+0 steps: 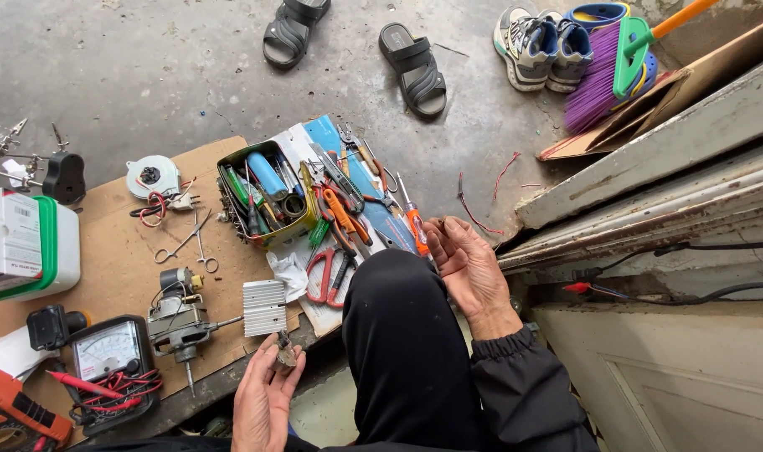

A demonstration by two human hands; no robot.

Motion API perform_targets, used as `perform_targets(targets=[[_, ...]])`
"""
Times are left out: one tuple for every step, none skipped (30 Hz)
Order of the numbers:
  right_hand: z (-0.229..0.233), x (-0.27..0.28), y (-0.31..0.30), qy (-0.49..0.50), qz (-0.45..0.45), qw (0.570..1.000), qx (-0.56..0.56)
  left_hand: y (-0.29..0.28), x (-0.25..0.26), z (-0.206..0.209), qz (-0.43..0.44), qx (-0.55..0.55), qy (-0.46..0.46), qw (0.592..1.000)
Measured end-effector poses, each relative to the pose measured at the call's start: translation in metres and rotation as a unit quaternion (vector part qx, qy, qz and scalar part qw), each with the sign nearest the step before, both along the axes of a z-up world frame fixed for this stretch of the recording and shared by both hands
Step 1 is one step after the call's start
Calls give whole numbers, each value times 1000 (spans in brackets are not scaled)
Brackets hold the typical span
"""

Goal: The person sits on the floor and uses a screwdriver to remove screws from a small metal component. They then pick up a red wire, strip the insulation using pliers, and attach the wire to the component.

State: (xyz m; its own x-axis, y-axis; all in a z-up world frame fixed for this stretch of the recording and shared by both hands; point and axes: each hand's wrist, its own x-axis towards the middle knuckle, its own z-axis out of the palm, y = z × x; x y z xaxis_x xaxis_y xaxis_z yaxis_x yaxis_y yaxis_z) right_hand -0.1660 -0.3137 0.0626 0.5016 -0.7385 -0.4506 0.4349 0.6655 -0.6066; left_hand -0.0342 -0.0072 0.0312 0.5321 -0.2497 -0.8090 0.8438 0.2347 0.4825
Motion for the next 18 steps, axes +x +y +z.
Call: perform_targets(targets=[[-2, -1, -1, 1, 1, 1000, 0, 0, 0, 0, 1, 0, 1, 1000], [-5, -2, -2, -2, 0, 1000, 0, 0, 0, 0, 0, 1, 2, 1000], [-7, -3, -3, -4, -1, 1000, 0, 0, 0, 0, -1, 2, 4, 1000], [-7, -3, -3, -3, -1, 1000, 1, 0, 0, 0, 0, 2, 5, 1000], [-8, -3, -3, -2, -4, 1000, 9, 0, 0, 0, -2, 0, 3, 1000], [-8, -3, -3, -2, -7, 1000, 18, 0, 0, -1, -3, -2, 1, 1000], [-6, -2, -3, -1, -7, 1000, 18, 0, 0, -1, -2, -2, 1, 1000], [-5, -2, -2, 3, -11, 1000, 27, 0, 0, -2, -2, -2, 2, 1000], [-4, -1, -2, 7, -14, 999, 35, 0, 0, -2, -1, -3, 3, 1000], [-4, -1, -2, 8, -14, 999, 35, -1, 0, -2, -1, -2, 4, 1000], [-3, -1, -2, 9, -13, 999, 37, -1, 0, -2, -1, -4, 3, 1000], [-4, -1, -2, 11, -11, 999, 38, -1, -1, -2, -1, -6, 3, 1000], [-5, -1, -3, 11, -11, 999, 39, -1, -1, -2, -1, -5, 4, 1000], [-6, -1, -3, 6, -10, 999, 40, -1, -1, -2, -1, -6, 4, 1000], [-6, -1, -4, 1, -9, 999, 42, -2, -1, -2, -1, -7, 4, 1000], [-9, -2, -5, 1, -9, 999, 42, -2, -1, -2, -1, -6, 4, 1000], [-11, -2, -6, 10, -7, 999, 32, -2, 0, -2, -2, -5, 6, 1000], [-13, -3, -7, 18, -6, 1000, 23, -3, 0, -1, -3, -3, 7, 1000]])
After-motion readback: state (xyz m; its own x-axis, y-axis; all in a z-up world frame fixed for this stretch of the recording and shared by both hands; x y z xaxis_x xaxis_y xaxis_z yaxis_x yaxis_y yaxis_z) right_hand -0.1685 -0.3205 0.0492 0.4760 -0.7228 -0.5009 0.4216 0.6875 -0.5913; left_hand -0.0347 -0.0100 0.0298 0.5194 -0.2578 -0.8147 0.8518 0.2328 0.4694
